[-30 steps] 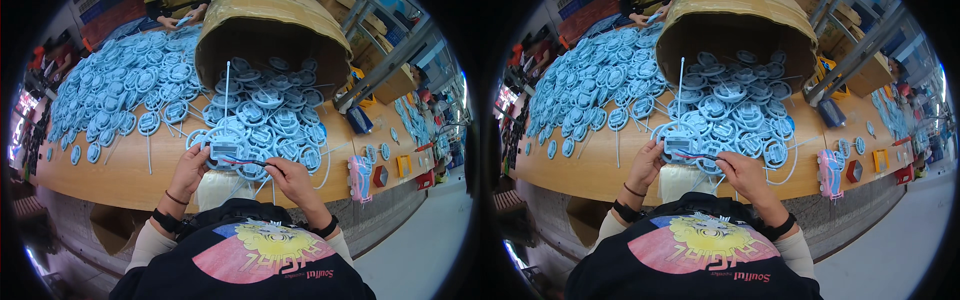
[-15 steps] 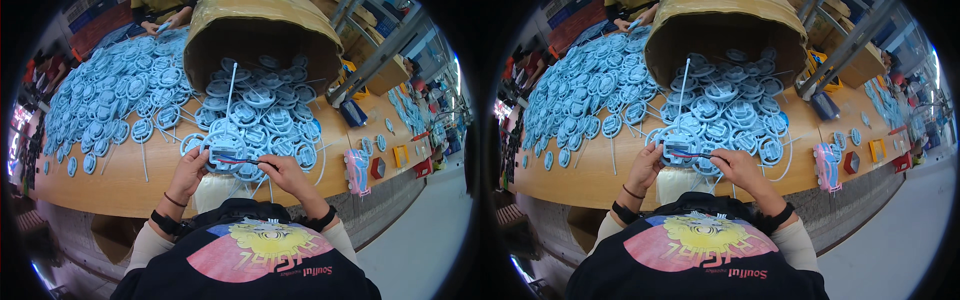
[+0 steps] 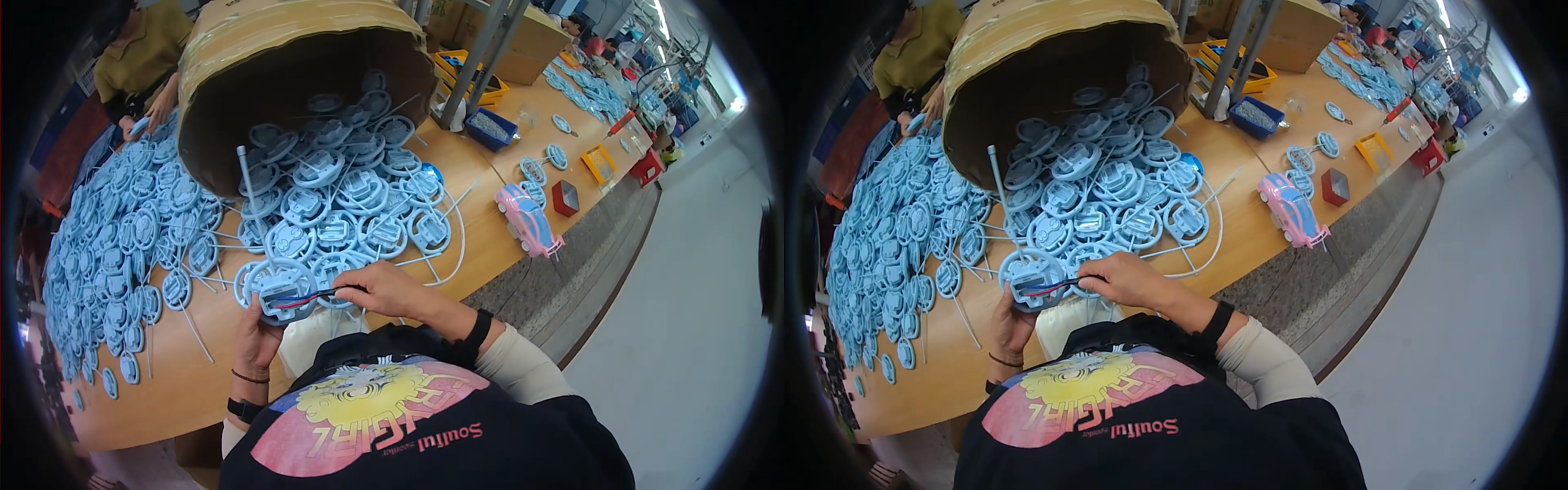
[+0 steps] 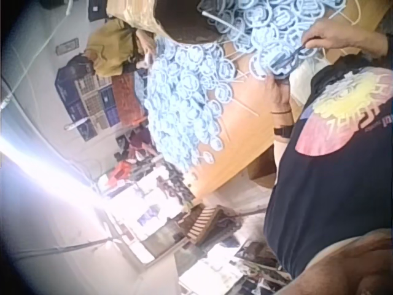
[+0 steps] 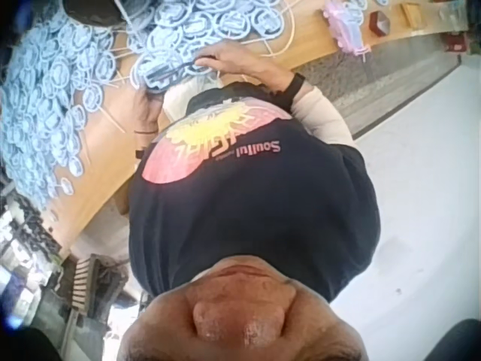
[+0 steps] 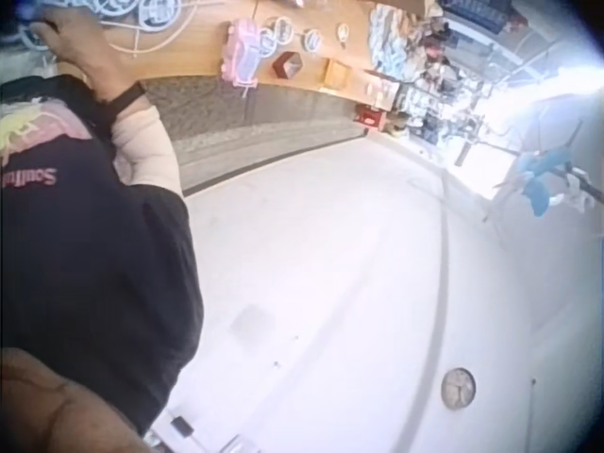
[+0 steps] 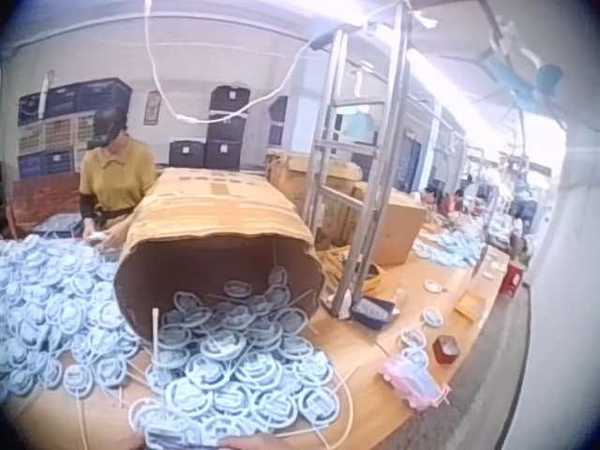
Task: The person repeatedly picks up light-blue plastic circular components from a large pile on a table. They insert a red and blue wire into a slot on each component, then place the finished unit onto a growing stack. The person works continuously, handling items one at a time.
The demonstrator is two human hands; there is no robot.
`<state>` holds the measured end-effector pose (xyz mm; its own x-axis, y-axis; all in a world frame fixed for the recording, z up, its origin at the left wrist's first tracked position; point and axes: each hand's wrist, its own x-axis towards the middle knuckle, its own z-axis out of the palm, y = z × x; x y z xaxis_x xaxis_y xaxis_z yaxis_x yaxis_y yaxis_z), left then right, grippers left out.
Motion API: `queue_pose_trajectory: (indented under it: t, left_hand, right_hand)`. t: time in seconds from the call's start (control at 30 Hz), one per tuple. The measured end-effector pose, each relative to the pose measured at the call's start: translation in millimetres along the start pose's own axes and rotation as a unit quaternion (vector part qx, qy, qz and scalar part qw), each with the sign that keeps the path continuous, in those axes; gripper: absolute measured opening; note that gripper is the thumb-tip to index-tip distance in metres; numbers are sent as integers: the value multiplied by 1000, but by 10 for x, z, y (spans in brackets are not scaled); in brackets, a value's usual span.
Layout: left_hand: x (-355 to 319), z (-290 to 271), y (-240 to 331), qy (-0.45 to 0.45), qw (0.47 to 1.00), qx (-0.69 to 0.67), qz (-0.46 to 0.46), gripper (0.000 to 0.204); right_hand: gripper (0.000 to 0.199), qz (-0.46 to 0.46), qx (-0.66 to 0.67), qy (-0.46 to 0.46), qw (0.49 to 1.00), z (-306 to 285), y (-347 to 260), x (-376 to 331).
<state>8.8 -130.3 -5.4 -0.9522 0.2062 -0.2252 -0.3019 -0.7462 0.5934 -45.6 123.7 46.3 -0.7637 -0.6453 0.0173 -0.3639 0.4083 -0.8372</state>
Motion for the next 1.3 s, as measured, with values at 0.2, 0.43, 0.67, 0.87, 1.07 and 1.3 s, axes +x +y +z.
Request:
queue_pose_trajectory:
  t: [0.2,0.43,0.67,0.87,1.07,1.3]
  left_hand:
    - [28,-55,66,-2,1000,17,5,40]
    - [189,-742,1075,97,971,30,218,39]
    - [465,-929,1379,160,487,848,137,46]
    - [374,-502,154,234,412,879,60,80]
    - [448,-652,93,226,423,872,92,59]
    - [125,-328,974,392,691,594,126,37]
  right_hand:
    - [22,-5,-2,-2,1000,97,68,95]
    - [25,15,-44,28,999,118,160,211]
    - [22,46,12,25,999,61,89,193]
    - [19,65,42,-6,997,114,133,215]
    - [17,76,58,-29,995,88,87,232]
    - [20,63,106,29,992,65,180,188]
